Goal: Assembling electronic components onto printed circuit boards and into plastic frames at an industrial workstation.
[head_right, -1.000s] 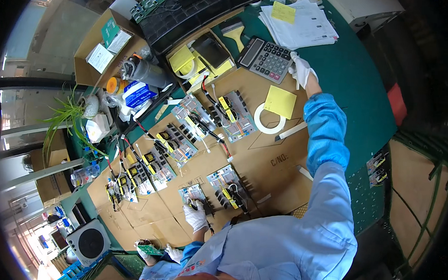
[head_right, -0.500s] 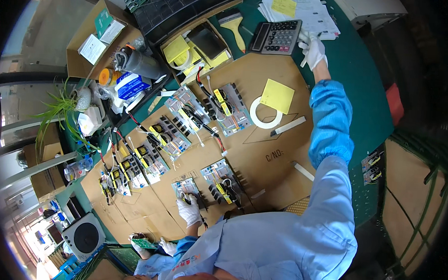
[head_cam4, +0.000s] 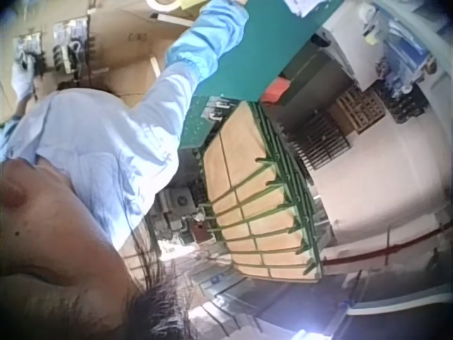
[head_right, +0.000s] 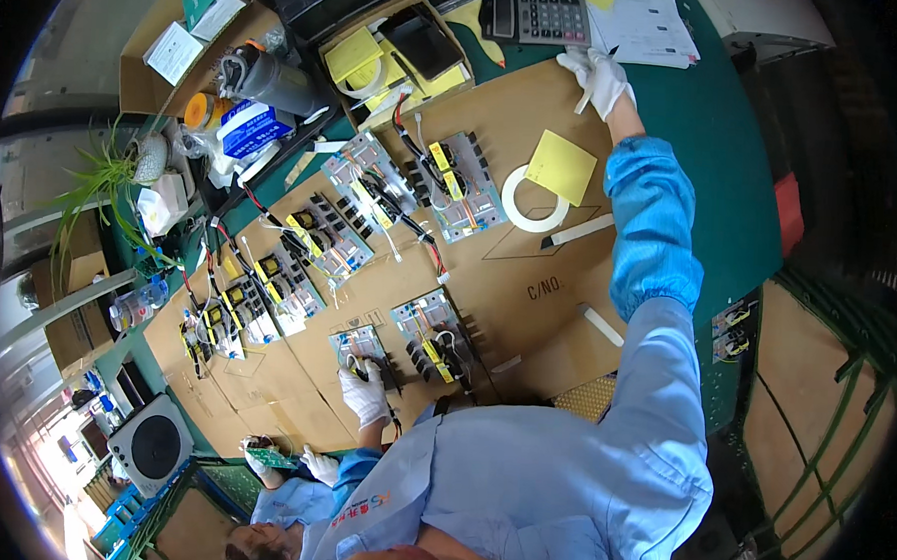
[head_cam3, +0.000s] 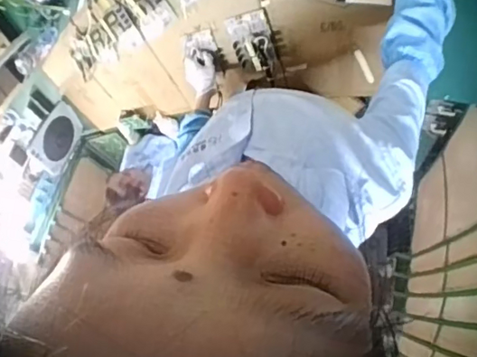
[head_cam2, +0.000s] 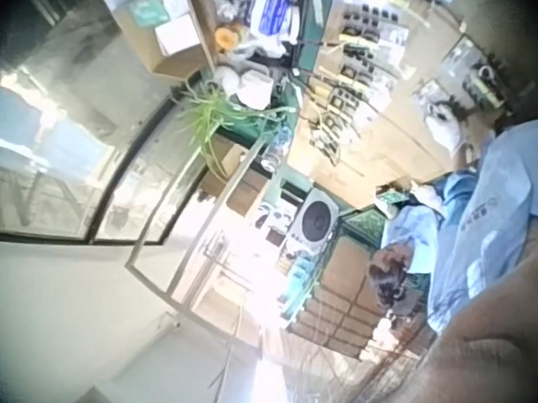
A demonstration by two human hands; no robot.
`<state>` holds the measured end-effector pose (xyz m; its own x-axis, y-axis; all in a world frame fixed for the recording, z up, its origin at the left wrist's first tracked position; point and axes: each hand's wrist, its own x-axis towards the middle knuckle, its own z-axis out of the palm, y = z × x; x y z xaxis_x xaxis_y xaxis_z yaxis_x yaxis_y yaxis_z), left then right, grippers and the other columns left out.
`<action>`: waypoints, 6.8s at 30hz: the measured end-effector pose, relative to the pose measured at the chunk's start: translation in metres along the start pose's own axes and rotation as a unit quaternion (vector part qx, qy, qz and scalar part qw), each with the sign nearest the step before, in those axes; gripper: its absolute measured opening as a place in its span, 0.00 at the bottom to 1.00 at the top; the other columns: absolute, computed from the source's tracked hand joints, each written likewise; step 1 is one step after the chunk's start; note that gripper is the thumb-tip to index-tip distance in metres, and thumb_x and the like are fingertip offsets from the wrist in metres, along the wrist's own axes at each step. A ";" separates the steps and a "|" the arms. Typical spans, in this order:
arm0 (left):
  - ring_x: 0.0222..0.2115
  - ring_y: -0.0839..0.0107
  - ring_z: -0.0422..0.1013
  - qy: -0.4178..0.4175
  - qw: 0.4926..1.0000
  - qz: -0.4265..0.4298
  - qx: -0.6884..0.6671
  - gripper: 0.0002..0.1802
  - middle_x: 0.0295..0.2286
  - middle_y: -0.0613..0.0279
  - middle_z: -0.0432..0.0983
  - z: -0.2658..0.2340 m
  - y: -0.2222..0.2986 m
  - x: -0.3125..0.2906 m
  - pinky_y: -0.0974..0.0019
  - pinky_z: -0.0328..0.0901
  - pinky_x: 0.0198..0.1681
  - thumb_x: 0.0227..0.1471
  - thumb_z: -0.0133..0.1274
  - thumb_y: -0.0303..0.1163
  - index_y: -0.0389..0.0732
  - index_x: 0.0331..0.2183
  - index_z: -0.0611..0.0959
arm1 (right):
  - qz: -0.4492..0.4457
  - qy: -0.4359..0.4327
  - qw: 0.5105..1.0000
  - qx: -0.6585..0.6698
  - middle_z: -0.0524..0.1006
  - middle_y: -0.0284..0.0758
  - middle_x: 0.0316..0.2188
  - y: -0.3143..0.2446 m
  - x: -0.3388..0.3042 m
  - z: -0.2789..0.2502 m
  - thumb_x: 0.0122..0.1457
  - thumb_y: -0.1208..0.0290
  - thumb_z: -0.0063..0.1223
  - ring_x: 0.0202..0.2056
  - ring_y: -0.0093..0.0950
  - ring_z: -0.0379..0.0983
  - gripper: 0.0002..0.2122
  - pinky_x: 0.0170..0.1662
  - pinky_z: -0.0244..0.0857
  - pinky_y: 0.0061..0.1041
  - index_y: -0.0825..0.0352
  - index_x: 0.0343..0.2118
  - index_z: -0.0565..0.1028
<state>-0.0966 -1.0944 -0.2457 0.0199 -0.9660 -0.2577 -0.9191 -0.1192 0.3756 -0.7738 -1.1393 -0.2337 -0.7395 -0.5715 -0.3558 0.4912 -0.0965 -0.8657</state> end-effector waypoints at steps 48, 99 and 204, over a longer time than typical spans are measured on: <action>0.63 0.39 0.47 0.051 0.952 0.302 0.003 0.36 0.60 0.36 0.53 -0.001 -0.090 -0.189 0.42 0.45 0.64 0.47 0.58 0.37 0.34 0.57 0.68 | -0.319 -0.050 0.589 -0.741 0.67 0.45 0.50 0.221 -0.450 -0.034 0.55 0.77 0.48 0.51 0.42 0.66 0.28 0.54 0.64 0.36 0.60 0.62 0.62; 0.53 0.48 0.64 0.506 0.847 0.163 -0.016 0.20 0.48 0.47 0.71 0.161 -0.105 -0.171 0.52 0.58 0.59 0.56 0.47 0.31 0.33 0.50 0.73 | -0.560 -0.331 0.436 -0.622 0.70 0.42 0.33 0.234 -0.439 -0.086 0.55 0.72 0.45 0.25 0.33 0.75 0.07 0.23 0.70 0.36 0.68 0.34 0.70; 0.49 0.49 0.71 0.167 0.979 0.065 0.098 0.44 0.50 0.41 0.72 -0.161 -0.032 -0.024 0.52 0.64 0.53 0.53 0.48 0.45 0.49 0.66 0.50 | -0.615 -0.361 0.475 -0.516 0.70 0.36 0.33 0.229 -0.440 -0.063 0.54 0.68 0.54 0.28 0.33 0.74 0.10 0.25 0.68 0.32 0.61 0.39 0.73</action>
<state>-0.0045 -1.1042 -0.1081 -0.0057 -0.9951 0.0983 -0.9795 0.0254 0.2001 -0.3654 -0.8586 -0.2979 0.3571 -0.7670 0.5331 -0.8706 -0.4801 -0.1077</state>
